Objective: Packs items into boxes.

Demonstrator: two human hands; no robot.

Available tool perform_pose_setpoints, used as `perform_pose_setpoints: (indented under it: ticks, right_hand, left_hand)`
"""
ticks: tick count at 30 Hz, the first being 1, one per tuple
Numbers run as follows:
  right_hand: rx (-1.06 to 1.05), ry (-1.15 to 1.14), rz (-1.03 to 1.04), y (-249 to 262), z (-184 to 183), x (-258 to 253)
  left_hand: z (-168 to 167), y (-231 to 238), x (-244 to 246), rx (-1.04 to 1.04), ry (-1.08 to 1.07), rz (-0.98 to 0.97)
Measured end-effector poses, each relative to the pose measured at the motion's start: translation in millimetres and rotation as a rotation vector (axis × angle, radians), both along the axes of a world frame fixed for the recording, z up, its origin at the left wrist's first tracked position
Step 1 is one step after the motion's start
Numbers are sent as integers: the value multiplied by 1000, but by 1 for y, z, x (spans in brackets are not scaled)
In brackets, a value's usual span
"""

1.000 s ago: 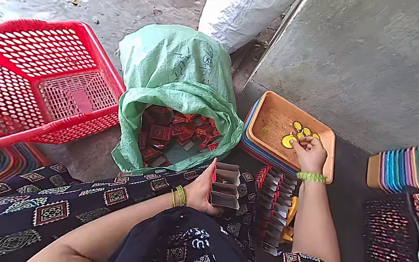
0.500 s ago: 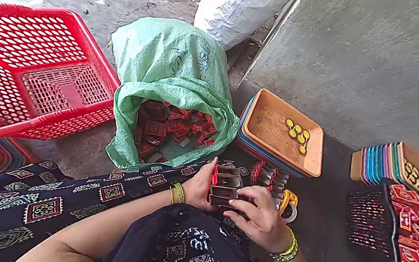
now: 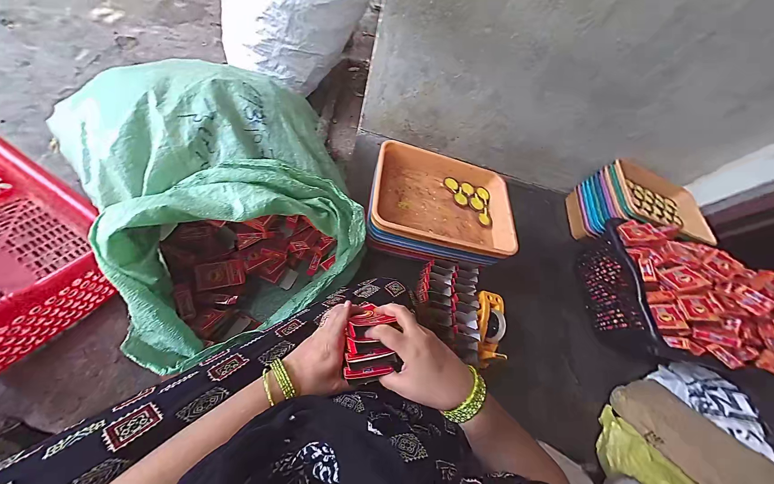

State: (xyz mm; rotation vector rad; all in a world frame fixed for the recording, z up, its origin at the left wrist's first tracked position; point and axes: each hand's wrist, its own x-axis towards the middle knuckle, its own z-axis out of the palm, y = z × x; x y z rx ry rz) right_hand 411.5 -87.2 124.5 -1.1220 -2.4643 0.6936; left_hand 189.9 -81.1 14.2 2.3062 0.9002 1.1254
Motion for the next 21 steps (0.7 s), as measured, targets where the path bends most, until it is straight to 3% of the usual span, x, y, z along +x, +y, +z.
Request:
perform_pose_setpoints:
  ticks: [3,6,11,15,21]
  right_hand:
    - [-38,3,-20,-4,-1,5]
    - [-49,57,-44,-1,-1,24]
    - [-216,203,-93,5,-5,110]
    - [-349,322,-209,-22,-14,178]
    - [-461,143,-368,-51,-76,218]
  left_hand:
    - [0,-2,6,12,-8,-34]
    - [10,-7,24,-107,-19,-58]
    - [39,-3,81,-429,-43,-213]
    - [47,1,116,-609,-82,-398]
    - [35,3,98,-665,-103,-193]
